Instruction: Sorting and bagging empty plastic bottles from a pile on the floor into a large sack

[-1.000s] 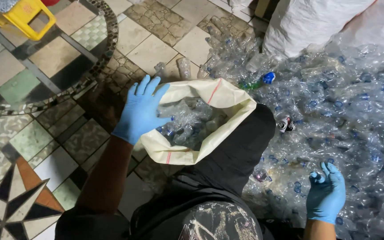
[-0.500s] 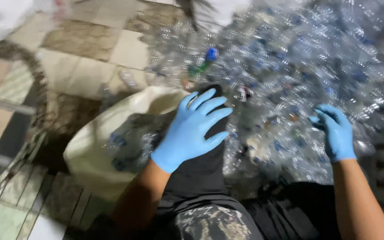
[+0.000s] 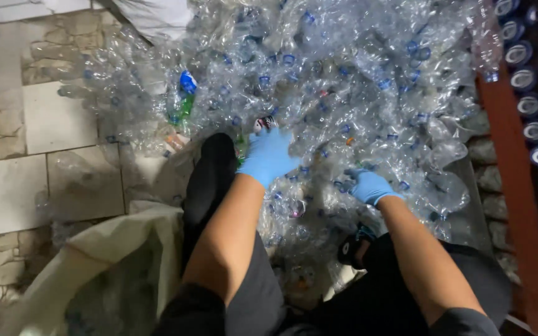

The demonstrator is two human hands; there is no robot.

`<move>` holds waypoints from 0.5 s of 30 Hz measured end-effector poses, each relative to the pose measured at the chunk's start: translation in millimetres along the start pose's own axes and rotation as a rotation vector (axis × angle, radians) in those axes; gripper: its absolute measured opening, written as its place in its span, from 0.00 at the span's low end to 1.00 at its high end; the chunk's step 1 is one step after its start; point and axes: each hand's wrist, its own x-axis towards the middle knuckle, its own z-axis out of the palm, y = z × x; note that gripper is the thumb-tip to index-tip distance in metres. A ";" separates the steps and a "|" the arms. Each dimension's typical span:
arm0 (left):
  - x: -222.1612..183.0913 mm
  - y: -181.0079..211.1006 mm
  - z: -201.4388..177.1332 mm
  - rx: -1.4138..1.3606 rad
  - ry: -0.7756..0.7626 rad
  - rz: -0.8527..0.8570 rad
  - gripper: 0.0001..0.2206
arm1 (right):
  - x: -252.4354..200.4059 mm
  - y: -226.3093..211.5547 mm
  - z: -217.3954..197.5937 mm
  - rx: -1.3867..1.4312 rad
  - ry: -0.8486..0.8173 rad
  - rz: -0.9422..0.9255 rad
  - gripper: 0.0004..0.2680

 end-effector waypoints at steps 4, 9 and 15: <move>26.6 7.0 7.9 -0.022 0.023 0.033 0.23 | 15.1 -56.8 17.2 -0.177 0.236 -0.106 0.24; 36.7 3.3 16.7 -0.143 -0.016 0.001 0.19 | 83.1 -88.1 47.8 -0.245 0.458 -0.182 0.21; 34.9 -1.4 1.7 -0.115 -0.080 -0.072 0.22 | 71.2 -114.5 -8.2 -0.114 0.187 -0.025 0.14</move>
